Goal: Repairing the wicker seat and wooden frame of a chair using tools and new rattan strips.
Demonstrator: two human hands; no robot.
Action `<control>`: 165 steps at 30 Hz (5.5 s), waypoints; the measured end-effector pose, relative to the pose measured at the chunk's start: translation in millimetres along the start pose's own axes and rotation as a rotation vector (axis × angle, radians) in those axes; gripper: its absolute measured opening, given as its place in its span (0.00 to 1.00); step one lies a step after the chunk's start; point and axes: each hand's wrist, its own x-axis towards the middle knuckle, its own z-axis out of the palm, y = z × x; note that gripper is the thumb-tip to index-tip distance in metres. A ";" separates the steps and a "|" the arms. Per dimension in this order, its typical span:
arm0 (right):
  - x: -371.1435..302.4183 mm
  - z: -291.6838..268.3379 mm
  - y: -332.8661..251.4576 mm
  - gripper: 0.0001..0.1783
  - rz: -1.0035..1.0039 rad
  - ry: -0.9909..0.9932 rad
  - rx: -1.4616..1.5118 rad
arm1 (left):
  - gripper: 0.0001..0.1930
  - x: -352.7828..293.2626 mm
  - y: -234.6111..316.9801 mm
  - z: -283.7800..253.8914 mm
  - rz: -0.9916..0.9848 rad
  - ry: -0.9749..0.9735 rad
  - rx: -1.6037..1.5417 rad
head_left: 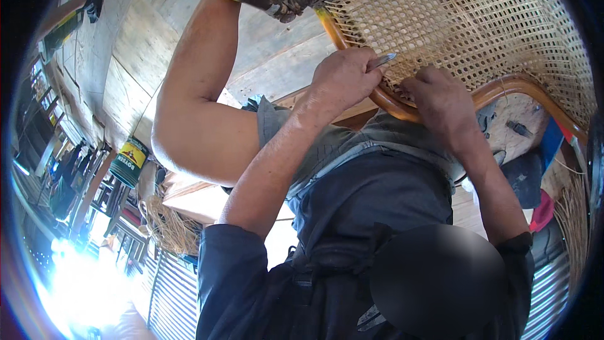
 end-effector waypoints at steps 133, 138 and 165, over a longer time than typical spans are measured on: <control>-222.5 78.1 60.0 0.16 0.934 0.785 0.501 | 0.18 -8.3 -25.0 8.0 0.013 0.020 -0.173; -164.3 -19.0 19.1 0.12 0.533 0.663 0.931 | 0.18 -8.6 -23.7 6.7 -0.015 0.002 -0.150; -63.2 -25.3 -35.0 0.16 0.423 -0.279 0.256 | 0.16 -12.0 -19.5 12.6 -0.005 0.087 -0.221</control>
